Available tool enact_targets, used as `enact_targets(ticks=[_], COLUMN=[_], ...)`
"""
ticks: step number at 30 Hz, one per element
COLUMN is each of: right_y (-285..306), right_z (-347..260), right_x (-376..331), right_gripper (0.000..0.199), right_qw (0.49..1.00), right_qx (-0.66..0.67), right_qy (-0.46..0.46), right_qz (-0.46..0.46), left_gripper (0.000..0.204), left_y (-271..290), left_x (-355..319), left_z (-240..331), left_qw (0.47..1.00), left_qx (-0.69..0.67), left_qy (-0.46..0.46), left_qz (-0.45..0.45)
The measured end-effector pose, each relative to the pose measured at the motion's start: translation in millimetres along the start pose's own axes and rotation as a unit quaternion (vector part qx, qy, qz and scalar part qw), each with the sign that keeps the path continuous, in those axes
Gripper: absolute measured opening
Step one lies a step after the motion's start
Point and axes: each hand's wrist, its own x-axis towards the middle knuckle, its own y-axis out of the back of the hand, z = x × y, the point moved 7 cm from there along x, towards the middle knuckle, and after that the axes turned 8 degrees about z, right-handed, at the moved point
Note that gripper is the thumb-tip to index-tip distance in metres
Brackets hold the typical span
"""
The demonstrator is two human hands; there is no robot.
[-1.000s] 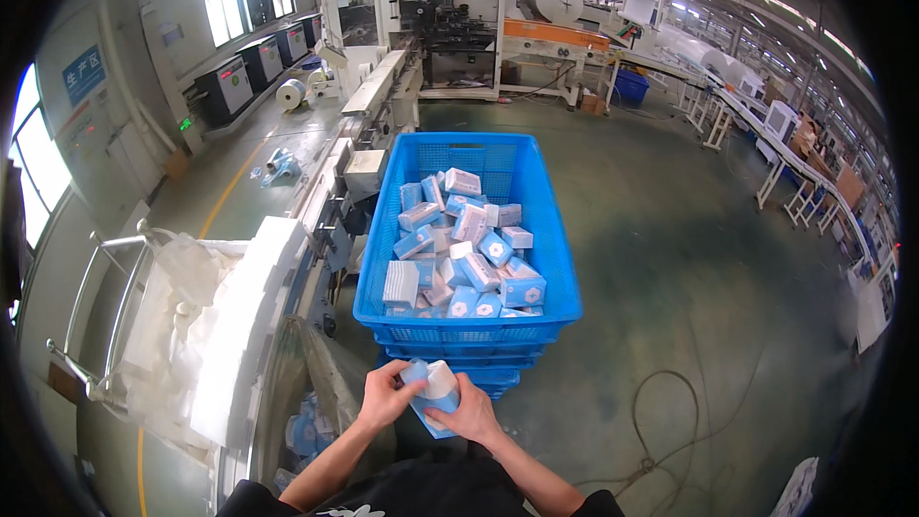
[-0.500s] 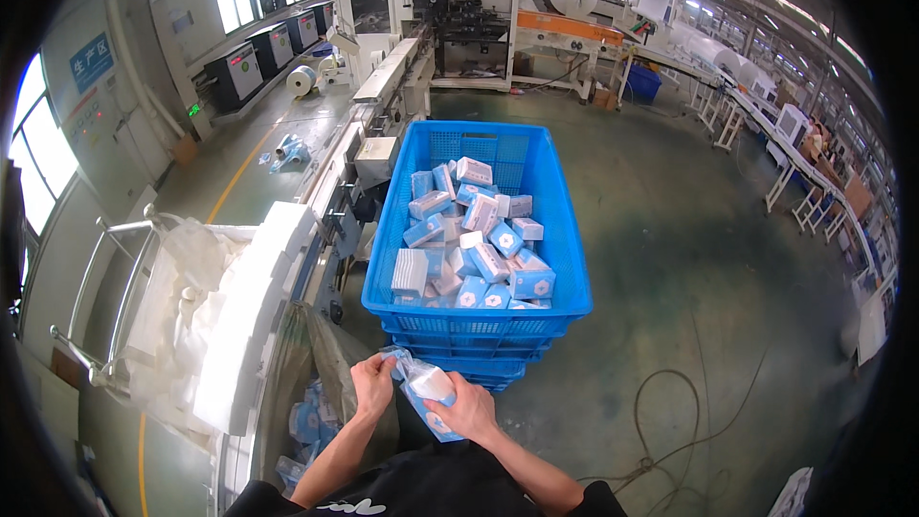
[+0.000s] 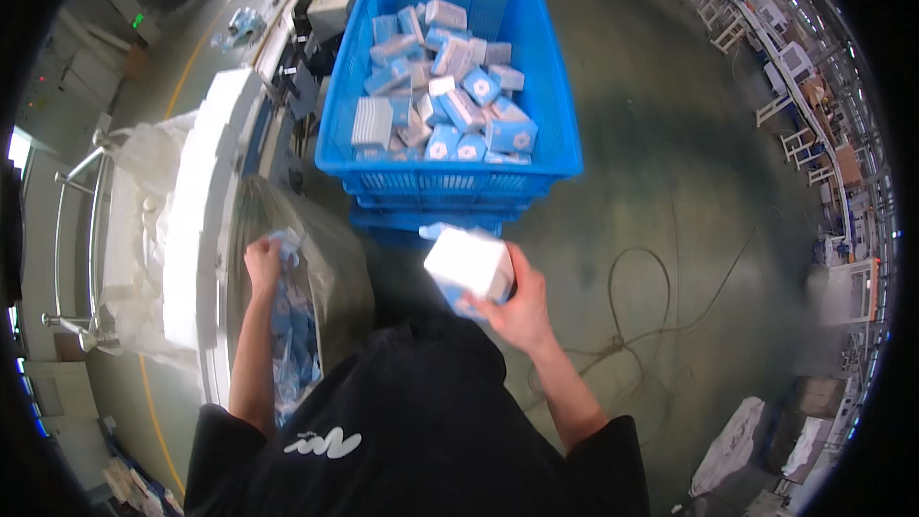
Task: The person takes boxes from a conveyor belt, checks them, and places them into a blue crate before moving to another area to place individual packaged items into a large bag.
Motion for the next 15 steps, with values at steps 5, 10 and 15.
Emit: enact_targets(ticks=[5,10,15], right_y=[-22,-51,-78], right_z=[32,35,35], right_x=[3,1,8], right_gripper=[0.061,0.057,0.062], right_qw=[0.996,0.984,0.976], right_qx=[0.049,0.116,0.118], right_qy=[-0.031,-0.079,-0.078], right_qz=[-0.063,-0.107,-0.162], left_gripper=[0.029,0.048,0.064], left_y=[16,6,3], left_x=[-23,-78,-133], left_z=[-10,-130,-212], left_qw=[0.985,0.919,0.866], left_qx=[0.099,0.320,0.380], left_qy=[-0.119,-0.152,0.017], left_qz=[0.079,-0.174,-0.323])
